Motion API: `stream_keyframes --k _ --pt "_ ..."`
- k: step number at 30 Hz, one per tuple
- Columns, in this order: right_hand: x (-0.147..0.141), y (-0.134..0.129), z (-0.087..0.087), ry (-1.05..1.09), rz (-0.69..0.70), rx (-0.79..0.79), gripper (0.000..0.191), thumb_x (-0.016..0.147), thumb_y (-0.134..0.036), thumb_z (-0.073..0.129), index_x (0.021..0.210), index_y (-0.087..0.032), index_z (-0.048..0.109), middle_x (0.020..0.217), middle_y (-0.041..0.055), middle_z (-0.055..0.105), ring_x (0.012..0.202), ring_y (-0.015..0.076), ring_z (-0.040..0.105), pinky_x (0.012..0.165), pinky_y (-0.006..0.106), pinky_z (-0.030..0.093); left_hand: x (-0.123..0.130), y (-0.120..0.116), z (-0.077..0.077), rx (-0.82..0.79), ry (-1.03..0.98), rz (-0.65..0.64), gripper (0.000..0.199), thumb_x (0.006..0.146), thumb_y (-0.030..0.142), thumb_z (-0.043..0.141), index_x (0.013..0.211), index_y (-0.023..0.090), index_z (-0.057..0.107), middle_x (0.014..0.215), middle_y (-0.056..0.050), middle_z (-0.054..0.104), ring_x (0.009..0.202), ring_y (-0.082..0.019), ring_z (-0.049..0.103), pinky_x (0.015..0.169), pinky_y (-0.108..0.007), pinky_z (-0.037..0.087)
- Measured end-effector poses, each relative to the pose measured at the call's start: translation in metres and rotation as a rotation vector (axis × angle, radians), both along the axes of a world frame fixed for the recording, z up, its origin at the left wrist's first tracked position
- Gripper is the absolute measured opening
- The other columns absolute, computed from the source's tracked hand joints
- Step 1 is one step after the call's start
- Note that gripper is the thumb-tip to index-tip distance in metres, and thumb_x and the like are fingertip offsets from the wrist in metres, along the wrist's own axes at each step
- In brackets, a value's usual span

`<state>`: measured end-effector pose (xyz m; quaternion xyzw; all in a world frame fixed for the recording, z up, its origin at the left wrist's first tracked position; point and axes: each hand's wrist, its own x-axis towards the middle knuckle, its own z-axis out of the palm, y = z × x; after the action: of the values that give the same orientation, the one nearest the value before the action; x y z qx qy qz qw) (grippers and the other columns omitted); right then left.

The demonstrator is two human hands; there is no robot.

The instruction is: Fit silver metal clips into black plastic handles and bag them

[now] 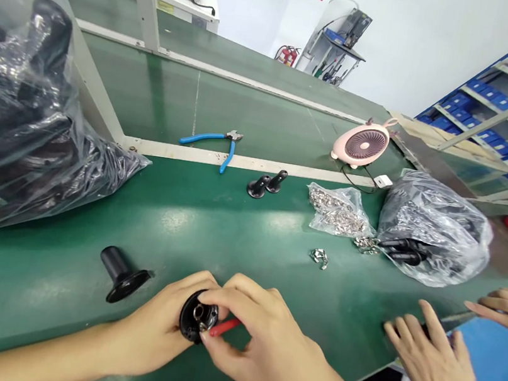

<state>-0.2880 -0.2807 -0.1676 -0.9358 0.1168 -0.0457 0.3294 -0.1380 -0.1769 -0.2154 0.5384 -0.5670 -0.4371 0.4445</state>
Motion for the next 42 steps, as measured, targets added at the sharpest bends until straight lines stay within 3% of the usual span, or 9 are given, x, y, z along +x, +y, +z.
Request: stream_keyframes --k 5,9,14,18,23,27,33,39,42 --pt "-0.001 -0.001 0.004 0.071 0.009 0.027 0.021 0.086 -0.028 0.056 0.106 -0.03 0.055 0.089 -0.0022 0.054 0.077 0.0089 0.055 0.07 0.025 0.038 0.0 0.0 -0.001 0.023 0.006 -0.004 0.008 0.084 0.018 0.047 0.079 0.02 0.054 0.083 0.0 0.052 0.075 -0.012 0.051 0.069 -0.022 0.042" --pt "0.0 0.0 0.003 0.071 0.007 0.0 0.029 0.085 -0.028 0.056 0.114 -0.031 0.052 0.09 -0.0006 0.053 0.076 0.0104 0.055 0.069 0.027 0.039 0.0 0.0 0.004 0.007 -0.016 -0.001 0.008 0.08 0.013 0.048 0.078 0.02 0.053 0.083 0.0 0.054 0.076 -0.013 0.052 0.072 -0.022 0.043" --pt "0.0 0.0 0.006 0.038 -0.006 0.005 0.029 0.083 -0.023 0.056 0.111 -0.03 0.053 0.094 0.0001 0.053 0.083 0.0118 0.055 0.071 0.027 0.039 0.013 0.008 0.011 0.047 0.105 -0.102 0.044 0.071 0.017 0.054 0.115 0.021 0.052 0.115 -0.007 0.054 0.109 -0.021 0.05 0.099 -0.032 0.039" --pt "0.0 -0.005 0.006 0.063 -0.009 0.105 0.023 0.084 -0.025 0.057 0.106 -0.029 0.057 0.094 -0.0003 0.052 0.084 0.0108 0.054 0.075 0.027 0.041 0.021 0.009 0.011 0.132 0.274 -0.173 0.044 0.081 0.038 0.051 0.121 0.023 0.051 0.129 -0.006 0.048 0.122 -0.024 0.042 0.106 -0.035 0.03" --pt "0.001 -0.007 0.0 0.044 0.016 0.133 0.034 0.083 -0.031 0.06 0.117 -0.03 0.055 0.09 0.0005 0.049 0.074 0.01 0.049 0.066 0.025 0.041 0.011 0.001 0.01 0.251 0.27 -0.089 0.023 0.086 0.029 0.037 0.099 0.021 0.053 0.098 -0.002 0.054 0.092 -0.017 0.05 0.083 -0.027 0.043" --pt "0.002 -0.006 -0.005 0.0 0.027 0.099 0.033 0.084 -0.031 0.06 0.117 -0.028 0.056 0.085 -0.0001 0.046 0.069 0.009 0.046 0.06 0.024 0.039 0.005 -0.003 0.006 0.245 0.219 -0.062 0.013 0.079 0.021 0.036 0.081 0.02 0.049 0.08 0.002 0.046 0.077 -0.014 0.045 0.07 -0.023 0.04" --pt "0.0 -0.011 -0.006 -0.037 0.046 0.198 0.033 0.082 -0.029 0.063 0.114 -0.026 0.057 0.087 0.0002 0.046 0.072 0.0084 0.049 0.064 0.022 0.042 0.005 -0.003 0.006 0.251 0.16 -0.045 0.014 0.081 0.021 0.035 0.079 0.02 0.049 0.078 0.001 0.044 0.073 -0.014 0.045 0.067 -0.023 0.041" --pt "0.001 -0.015 -0.006 -0.062 0.029 0.295 0.043 0.077 -0.021 0.067 0.117 -0.026 0.052 0.088 -0.0009 0.046 0.074 0.0083 0.049 0.071 0.022 0.046 -0.001 -0.004 0.015 0.227 0.219 -0.035 0.02 0.086 0.025 0.038 0.097 0.02 0.054 0.098 -0.002 0.056 0.095 -0.018 0.053 0.089 -0.027 0.043" --pt "0.002 -0.014 -0.007 -0.075 0.012 0.31 0.04 0.077 -0.023 0.066 0.115 -0.024 0.053 0.087 -0.0001 0.046 0.073 0.0091 0.048 0.067 0.022 0.046 0.0 -0.006 0.018 0.243 0.224 -0.031 0.021 0.084 0.023 0.037 0.096 0.019 0.054 0.097 -0.002 0.057 0.094 -0.018 0.053 0.088 -0.027 0.043"
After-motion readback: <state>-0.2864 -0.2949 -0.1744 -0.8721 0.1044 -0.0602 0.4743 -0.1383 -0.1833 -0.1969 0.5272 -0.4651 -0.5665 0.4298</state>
